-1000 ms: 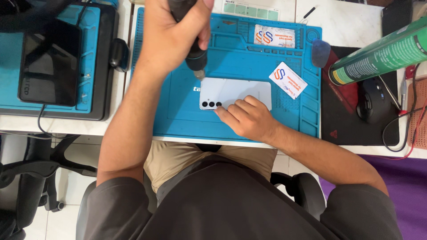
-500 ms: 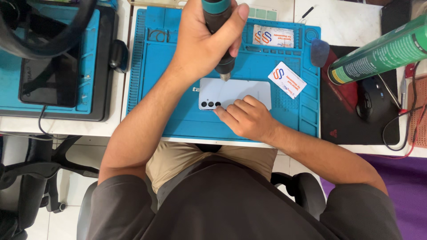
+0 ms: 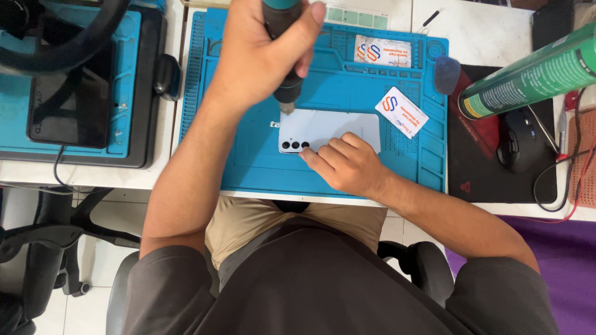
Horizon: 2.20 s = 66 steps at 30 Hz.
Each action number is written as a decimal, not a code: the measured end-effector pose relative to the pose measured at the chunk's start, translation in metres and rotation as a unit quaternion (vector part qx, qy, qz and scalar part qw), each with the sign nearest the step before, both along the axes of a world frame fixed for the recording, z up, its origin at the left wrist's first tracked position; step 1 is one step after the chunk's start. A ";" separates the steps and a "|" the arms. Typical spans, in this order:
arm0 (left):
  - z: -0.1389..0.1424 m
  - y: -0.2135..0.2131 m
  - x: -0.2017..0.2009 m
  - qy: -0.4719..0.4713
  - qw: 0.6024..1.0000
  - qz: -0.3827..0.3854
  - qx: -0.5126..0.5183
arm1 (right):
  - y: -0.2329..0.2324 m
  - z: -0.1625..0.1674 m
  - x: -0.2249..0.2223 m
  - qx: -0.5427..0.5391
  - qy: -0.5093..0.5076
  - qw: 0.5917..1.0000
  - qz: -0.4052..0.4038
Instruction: The person cleans the back of a white smartphone with a card, sprays it with a can, and uses a heat gun to warm the edges. They then pry off the back cover with the card, revealing the internal components, and use a screwdriver to remove screws from the interior.
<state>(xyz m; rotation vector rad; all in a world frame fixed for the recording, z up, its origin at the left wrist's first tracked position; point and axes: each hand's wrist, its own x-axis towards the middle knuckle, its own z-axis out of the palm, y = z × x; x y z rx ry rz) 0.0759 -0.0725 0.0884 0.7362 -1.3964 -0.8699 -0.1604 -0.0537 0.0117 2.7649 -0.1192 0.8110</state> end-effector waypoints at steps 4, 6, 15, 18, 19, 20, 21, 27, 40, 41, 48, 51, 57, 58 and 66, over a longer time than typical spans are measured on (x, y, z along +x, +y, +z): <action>0.002 0.001 0.007 -0.002 1.000 0.014 0.000 | 0.000 0.000 0.000 -0.001 -0.004 1.000 0.001; 0.003 0.000 0.007 -0.006 1.000 0.029 0.004 | 0.000 0.000 0.000 -0.001 -0.004 1.000 0.002; -0.002 -0.008 -0.010 0.028 0.999 0.014 -0.007 | 0.000 0.000 0.001 0.003 -0.012 1.000 0.000; -0.003 -0.010 -0.017 0.032 0.999 0.007 -0.010 | 0.000 -0.001 0.001 0.001 -0.009 1.000 0.000; -0.004 -0.010 -0.019 0.033 0.999 0.005 -0.010 | 0.000 -0.001 0.001 0.000 -0.008 1.000 0.000; -0.004 -0.010 -0.021 0.035 0.999 0.000 -0.010 | 0.000 -0.001 0.000 -0.001 -0.007 1.000 0.000; -0.005 -0.010 -0.023 0.037 0.999 -0.005 -0.011 | 0.001 -0.001 0.001 -0.002 -0.006 1.000 0.001; -0.006 -0.012 -0.034 0.042 0.999 -0.008 -0.018 | 0.000 0.000 0.001 0.006 -0.012 1.000 0.005; 0.000 -0.005 -0.011 0.019 1.000 -0.005 0.006 | 0.000 0.003 0.002 0.013 -0.014 1.000 0.006; 0.000 -0.004 -0.009 0.019 1.000 -0.006 0.005 | 0.000 0.003 0.002 0.014 -0.015 1.000 0.006; -0.002 0.000 0.004 -0.002 1.000 0.013 -0.010 | -0.001 0.003 0.002 0.015 -0.013 1.000 0.006; -0.002 0.000 0.008 -0.014 1.000 0.018 -0.016 | -0.001 0.003 0.002 0.013 -0.019 1.000 0.005; -0.004 -0.002 0.008 -0.025 0.999 0.039 -0.005 | -0.001 0.003 0.002 0.012 -0.012 1.000 0.006; -0.004 -0.003 0.007 -0.022 0.999 0.039 -0.005 | -0.001 0.003 0.002 0.012 -0.012 1.000 0.006; -0.005 -0.009 -0.011 0.027 1.000 0.002 0.001 | -0.001 0.002 0.001 0.007 -0.011 1.000 0.003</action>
